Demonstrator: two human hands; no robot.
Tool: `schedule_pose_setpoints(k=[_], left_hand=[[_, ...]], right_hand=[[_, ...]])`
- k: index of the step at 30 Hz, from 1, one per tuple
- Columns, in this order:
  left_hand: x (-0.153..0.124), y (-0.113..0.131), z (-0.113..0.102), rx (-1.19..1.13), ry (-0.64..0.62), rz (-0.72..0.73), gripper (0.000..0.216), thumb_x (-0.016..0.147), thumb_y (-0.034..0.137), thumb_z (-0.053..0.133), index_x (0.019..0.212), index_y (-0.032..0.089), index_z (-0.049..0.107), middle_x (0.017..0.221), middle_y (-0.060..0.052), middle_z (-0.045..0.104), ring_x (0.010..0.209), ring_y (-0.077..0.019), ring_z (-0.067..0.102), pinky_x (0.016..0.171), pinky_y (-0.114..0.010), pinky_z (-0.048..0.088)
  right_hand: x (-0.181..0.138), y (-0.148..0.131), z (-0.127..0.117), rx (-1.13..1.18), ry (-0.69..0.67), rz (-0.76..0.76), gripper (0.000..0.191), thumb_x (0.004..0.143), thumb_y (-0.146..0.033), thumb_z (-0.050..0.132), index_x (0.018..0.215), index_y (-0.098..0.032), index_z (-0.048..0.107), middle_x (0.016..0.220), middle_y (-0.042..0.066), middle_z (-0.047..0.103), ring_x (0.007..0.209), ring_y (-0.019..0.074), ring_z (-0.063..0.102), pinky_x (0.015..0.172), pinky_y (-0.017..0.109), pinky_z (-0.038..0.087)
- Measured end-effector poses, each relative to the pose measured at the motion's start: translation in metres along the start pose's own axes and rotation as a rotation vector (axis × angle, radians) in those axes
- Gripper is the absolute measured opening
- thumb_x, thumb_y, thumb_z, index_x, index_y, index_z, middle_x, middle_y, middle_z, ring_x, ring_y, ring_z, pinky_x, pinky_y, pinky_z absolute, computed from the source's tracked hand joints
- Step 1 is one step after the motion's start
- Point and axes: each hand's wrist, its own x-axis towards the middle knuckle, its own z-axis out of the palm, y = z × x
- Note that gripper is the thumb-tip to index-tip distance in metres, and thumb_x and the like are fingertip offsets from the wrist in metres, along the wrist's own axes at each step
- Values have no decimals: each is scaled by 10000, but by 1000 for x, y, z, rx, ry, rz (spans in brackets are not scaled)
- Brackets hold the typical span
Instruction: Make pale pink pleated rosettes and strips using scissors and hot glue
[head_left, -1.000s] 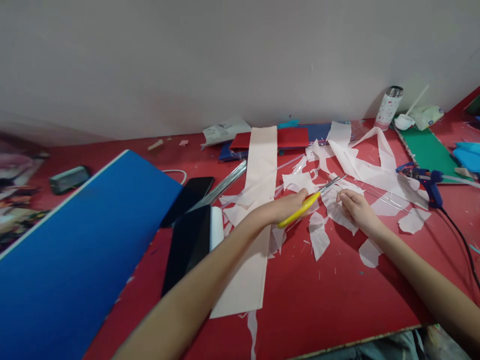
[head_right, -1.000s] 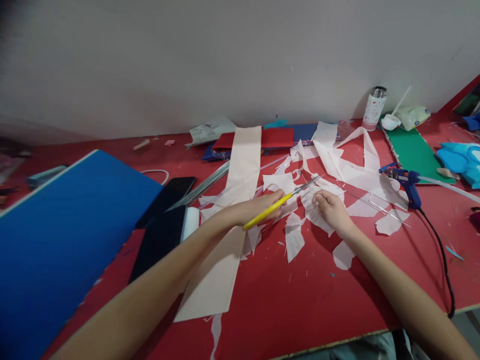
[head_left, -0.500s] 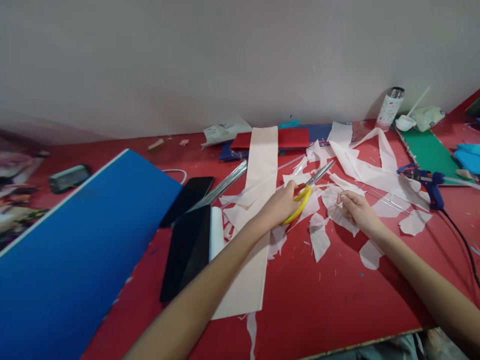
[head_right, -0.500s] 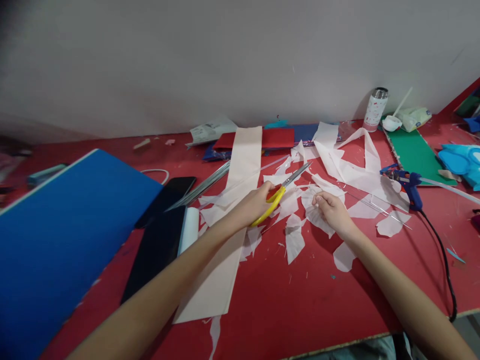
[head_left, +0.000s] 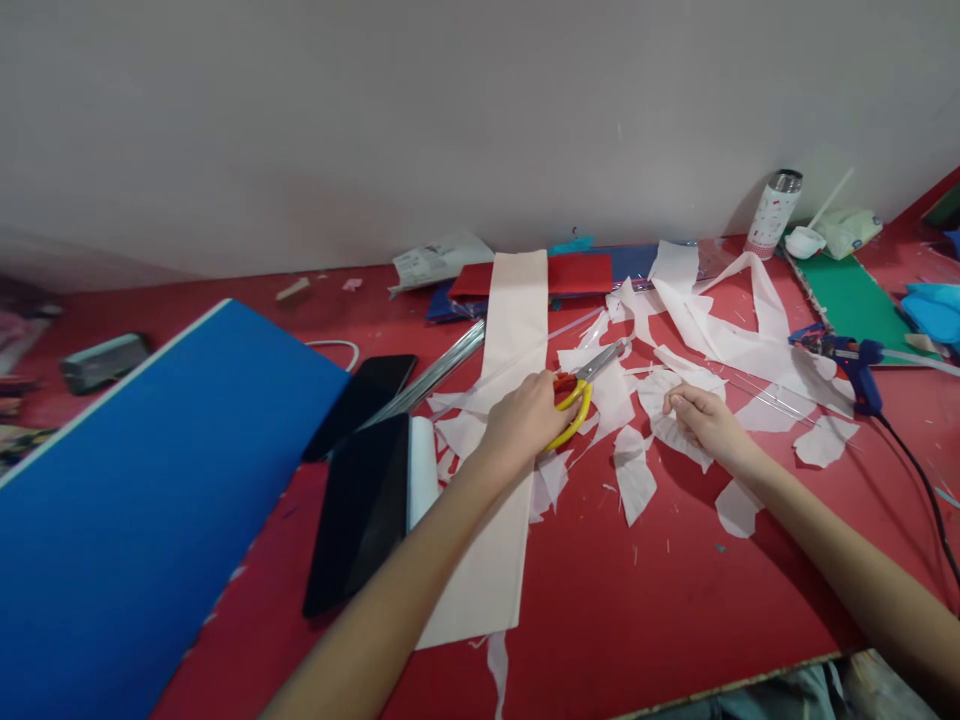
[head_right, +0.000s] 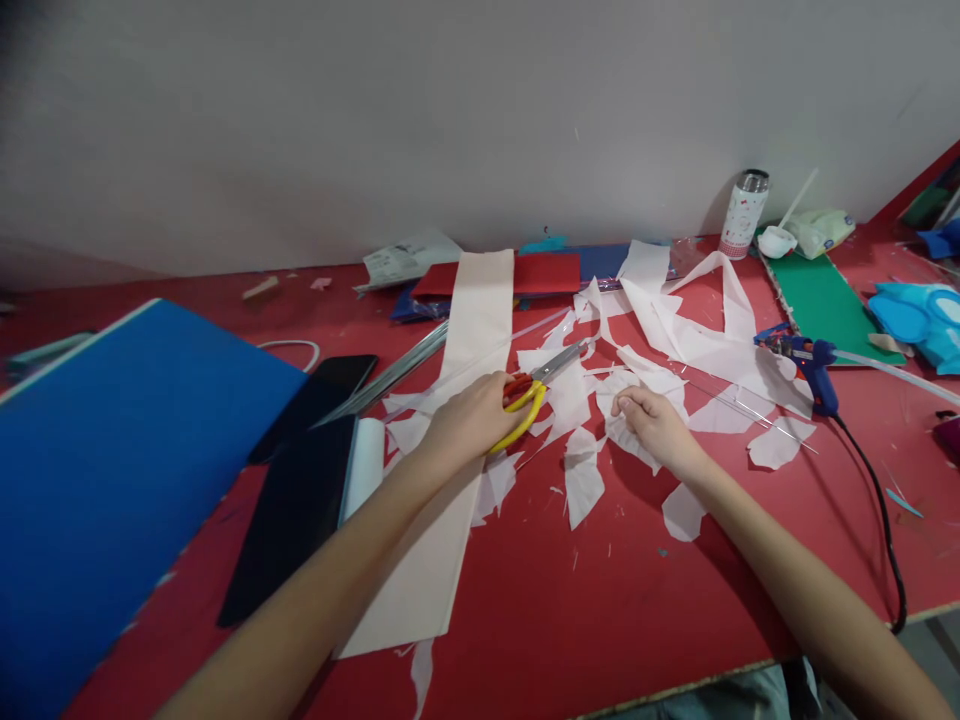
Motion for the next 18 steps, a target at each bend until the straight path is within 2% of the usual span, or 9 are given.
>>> schedule_pose_setpoints(k=[5,11,18], left_hand=[[1,1,4,31,20,-38,417,822,553,392,947,176,520,1002,-132,619,831,-303,629,614,-354,443],[0,6,5,72,63,21,377,848,464,405,1025,159,535,1069,-135,592,900,-291,622,677,-354,457],[-9,18,2,219,100,41,403,878,433,365,1013,115,574,1020,-156,604,889,-316,609,614,-364,460]], right_hand=[[1,0,0,-27,-9,-13,276,850,-452,437,761,-200,509,508,-89,236,418,67,192,395,203,183],[2,-1,0,-81,-20,-24,267,838,-445,428,748,-205,504,509,-81,258,432,80,224,420,217,208],[-1,-6,0,-201,-56,-67,252,868,-381,380,760,-200,518,559,-57,351,490,97,326,502,234,297]])
